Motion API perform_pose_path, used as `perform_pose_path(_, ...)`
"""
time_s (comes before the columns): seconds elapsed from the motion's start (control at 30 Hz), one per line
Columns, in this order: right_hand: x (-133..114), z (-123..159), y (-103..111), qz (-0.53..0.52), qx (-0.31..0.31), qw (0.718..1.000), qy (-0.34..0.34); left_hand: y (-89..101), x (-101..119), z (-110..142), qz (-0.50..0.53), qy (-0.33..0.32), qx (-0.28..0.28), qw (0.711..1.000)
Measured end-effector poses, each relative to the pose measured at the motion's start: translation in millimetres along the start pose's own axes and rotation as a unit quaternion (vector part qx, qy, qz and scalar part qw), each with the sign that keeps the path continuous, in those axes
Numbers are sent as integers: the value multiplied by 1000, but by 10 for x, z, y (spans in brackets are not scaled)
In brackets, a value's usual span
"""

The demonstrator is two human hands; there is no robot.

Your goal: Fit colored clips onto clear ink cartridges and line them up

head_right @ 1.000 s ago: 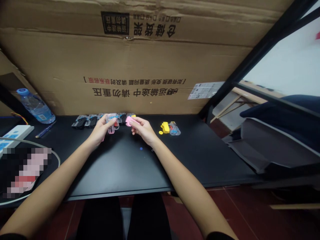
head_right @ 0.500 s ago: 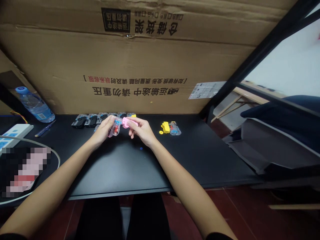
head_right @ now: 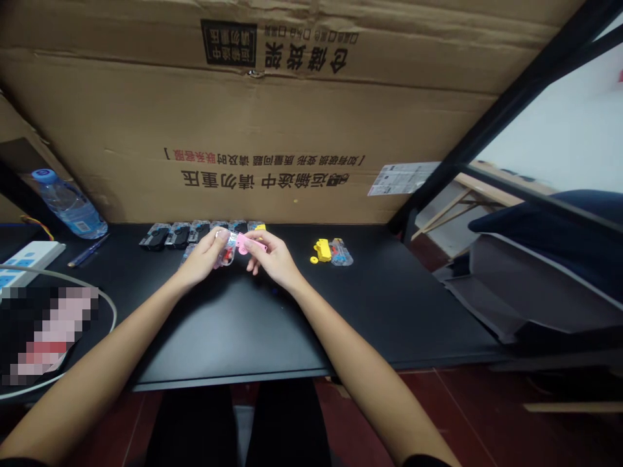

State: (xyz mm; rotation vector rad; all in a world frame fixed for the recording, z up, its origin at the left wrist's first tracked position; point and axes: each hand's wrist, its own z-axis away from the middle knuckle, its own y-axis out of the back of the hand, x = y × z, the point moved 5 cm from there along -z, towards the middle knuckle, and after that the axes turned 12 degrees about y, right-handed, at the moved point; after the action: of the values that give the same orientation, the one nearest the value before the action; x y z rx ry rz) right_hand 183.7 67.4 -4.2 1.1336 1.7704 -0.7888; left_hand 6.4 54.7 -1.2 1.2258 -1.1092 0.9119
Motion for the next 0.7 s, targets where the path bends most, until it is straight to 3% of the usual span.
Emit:
perform_pose_path(0.2, 14, 20, -30, 12, -7, 1000, 11, -40, 13, 30, -32, 7, -1, 999)
perform_pose_path(0.47, 38, 26, -41, 9, -8, 1000, -3, -23, -10, 34, -1, 32, -9, 999)
perform_pose_path(0.7, 50, -14, 13, -9, 52, 999, -2, -52, -18, -1, -3, -21, -7, 1000)
